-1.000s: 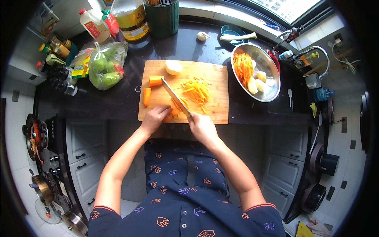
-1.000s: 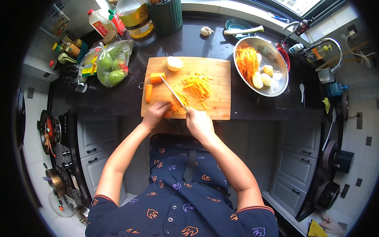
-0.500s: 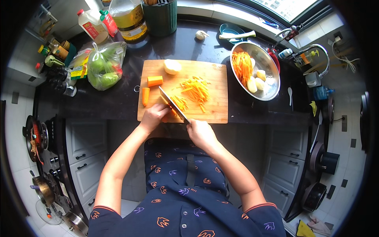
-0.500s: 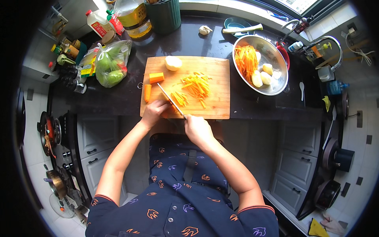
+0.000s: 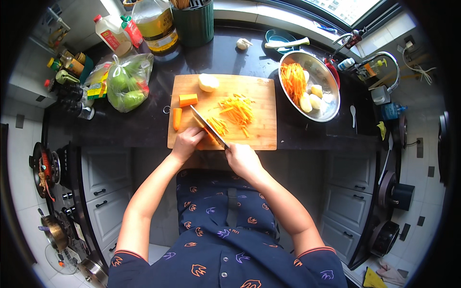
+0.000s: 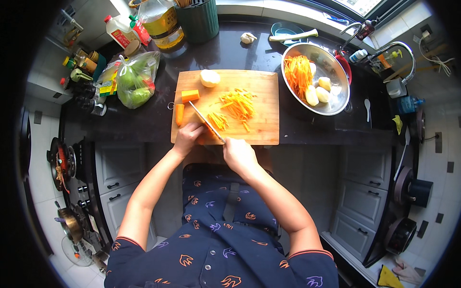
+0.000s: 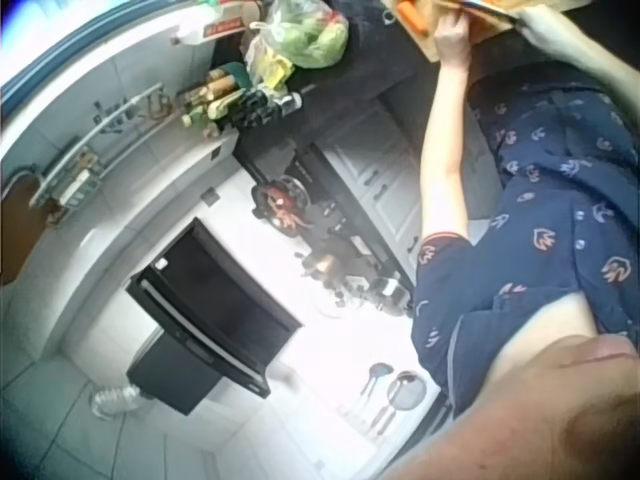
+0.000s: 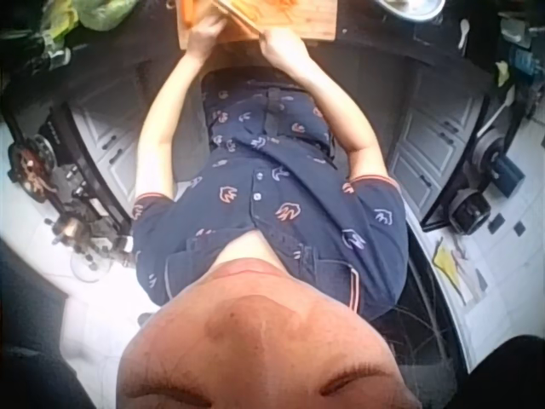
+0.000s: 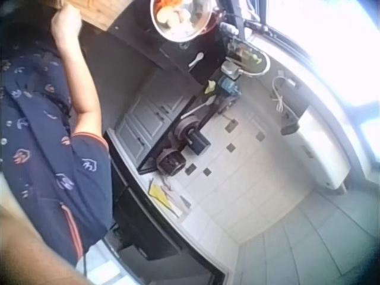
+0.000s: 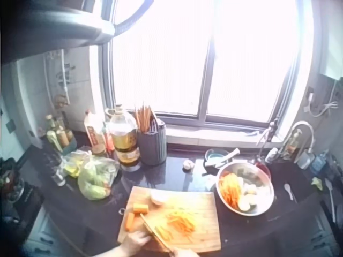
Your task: The person slices a carrot into thin strips on a wooden cutting board using a large knife. The person then gathers the sliced carrot strips and transfers them into a metal bowl containing other vegetables.
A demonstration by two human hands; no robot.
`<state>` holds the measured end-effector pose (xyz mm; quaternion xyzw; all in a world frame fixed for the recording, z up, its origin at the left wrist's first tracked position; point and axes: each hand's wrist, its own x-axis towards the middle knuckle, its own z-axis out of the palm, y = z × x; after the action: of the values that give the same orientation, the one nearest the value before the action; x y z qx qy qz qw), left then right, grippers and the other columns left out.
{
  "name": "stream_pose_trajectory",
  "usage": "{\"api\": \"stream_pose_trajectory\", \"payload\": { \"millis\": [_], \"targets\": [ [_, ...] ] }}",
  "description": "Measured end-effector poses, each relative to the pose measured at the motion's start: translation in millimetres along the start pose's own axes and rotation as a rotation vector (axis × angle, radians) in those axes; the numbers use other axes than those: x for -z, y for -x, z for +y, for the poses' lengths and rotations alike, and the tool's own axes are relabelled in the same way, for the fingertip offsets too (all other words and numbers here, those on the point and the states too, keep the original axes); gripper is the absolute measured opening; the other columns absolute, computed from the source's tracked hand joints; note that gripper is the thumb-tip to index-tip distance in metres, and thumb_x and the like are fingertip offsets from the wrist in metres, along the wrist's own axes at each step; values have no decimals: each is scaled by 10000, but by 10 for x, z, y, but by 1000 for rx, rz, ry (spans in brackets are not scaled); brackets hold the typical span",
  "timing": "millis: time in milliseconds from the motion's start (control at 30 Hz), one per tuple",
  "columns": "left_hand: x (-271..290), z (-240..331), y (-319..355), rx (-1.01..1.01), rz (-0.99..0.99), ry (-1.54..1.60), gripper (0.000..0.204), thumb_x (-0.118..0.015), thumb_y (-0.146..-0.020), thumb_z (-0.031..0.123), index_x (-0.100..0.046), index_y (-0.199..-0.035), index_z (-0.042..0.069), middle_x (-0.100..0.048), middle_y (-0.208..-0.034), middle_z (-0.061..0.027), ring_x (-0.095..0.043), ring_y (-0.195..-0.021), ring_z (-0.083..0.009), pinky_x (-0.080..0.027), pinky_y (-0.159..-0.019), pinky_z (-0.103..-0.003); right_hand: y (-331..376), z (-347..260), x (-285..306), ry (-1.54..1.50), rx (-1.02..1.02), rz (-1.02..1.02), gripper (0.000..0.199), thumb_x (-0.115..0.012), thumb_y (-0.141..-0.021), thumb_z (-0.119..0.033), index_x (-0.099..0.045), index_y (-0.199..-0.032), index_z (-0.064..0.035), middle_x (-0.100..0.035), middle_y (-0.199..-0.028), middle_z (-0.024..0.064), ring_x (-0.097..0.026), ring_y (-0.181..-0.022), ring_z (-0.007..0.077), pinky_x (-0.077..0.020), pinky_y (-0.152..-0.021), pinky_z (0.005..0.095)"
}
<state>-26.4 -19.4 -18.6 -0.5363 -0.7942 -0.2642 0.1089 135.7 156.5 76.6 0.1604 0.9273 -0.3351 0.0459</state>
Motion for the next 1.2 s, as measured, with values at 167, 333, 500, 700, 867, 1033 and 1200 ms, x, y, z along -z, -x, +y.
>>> {"api": "stream_pose_trajectory", "payload": {
  "millis": [167,333,500,700,867,1033,1200],
  "targets": [
    [-6,18,6,19,17,22,150,-678,-792,85,-715,-933,117,-697,-929,-45,-691,-843,-248,-591,-716,-350,64,-39,41,37,1,-44,201,-554,-947,-163,-673,-917,-4,-690,-795,271,-692,-768,454,-562,-747,554],
    [22,56,-46,25,48,53,147,-705,-754,68,-719,-893,111,-676,-860,-46,-688,-807,-257,-588,-714,-366,-46,6,-192,23,-24,7,200,-554,-944,-159,-678,-924,-4,-695,-798,266,-692,-765,457,-564,-750,554],
    [93,27,-44,27,-17,64,187,-657,-781,70,-720,-951,117,-703,-943,-59,-695,-854,-262,-592,-738,-355,-133,-10,-138,30,28,19,207,-555,-943,-166,-682,-937,-3,-700,-816,267,-697,-787,456,-566,-758,553],
    [47,-47,-15,42,-65,97,213,-669,-775,64,-743,-968,116,-703,-931,-60,-697,-856,-260,-593,-738,-365,0,-95,-5,17,-43,-44,212,-584,-943,-183,-673,-896,4,-686,-821,272,-682,-819,463,-543,-783,556],
    [93,10,-69,27,-41,60,217,-677,-768,66,-740,-967,123,-697,-917,-54,-696,-857,-254,-596,-736,-365,-52,-42,-123,21,-74,-39,207,-562,-944,-169,-678,-911,-1,-695,-824,275,-695,-814,458,-558,-772,555],
    [117,17,-79,18,-40,39,204,-689,-773,75,-734,-967,119,-698,-920,-49,-693,-856,-250,-596,-736,-364,-110,-43,-125,19,-25,5,209,-548,-947,-160,-676,-902,-1,-698,-821,276,-701,-808,457,-567,-762,551],
    [60,26,-35,60,-17,66,156,-710,-790,81,-729,-942,107,-689,-904,-54,-690,-834,-249,-591,-730,-366,29,-115,15,48,2,-38,208,-547,-949,-162,-671,-909,-1,-696,-809,275,-701,-794,456,-570,-750,551]
  ]
}}
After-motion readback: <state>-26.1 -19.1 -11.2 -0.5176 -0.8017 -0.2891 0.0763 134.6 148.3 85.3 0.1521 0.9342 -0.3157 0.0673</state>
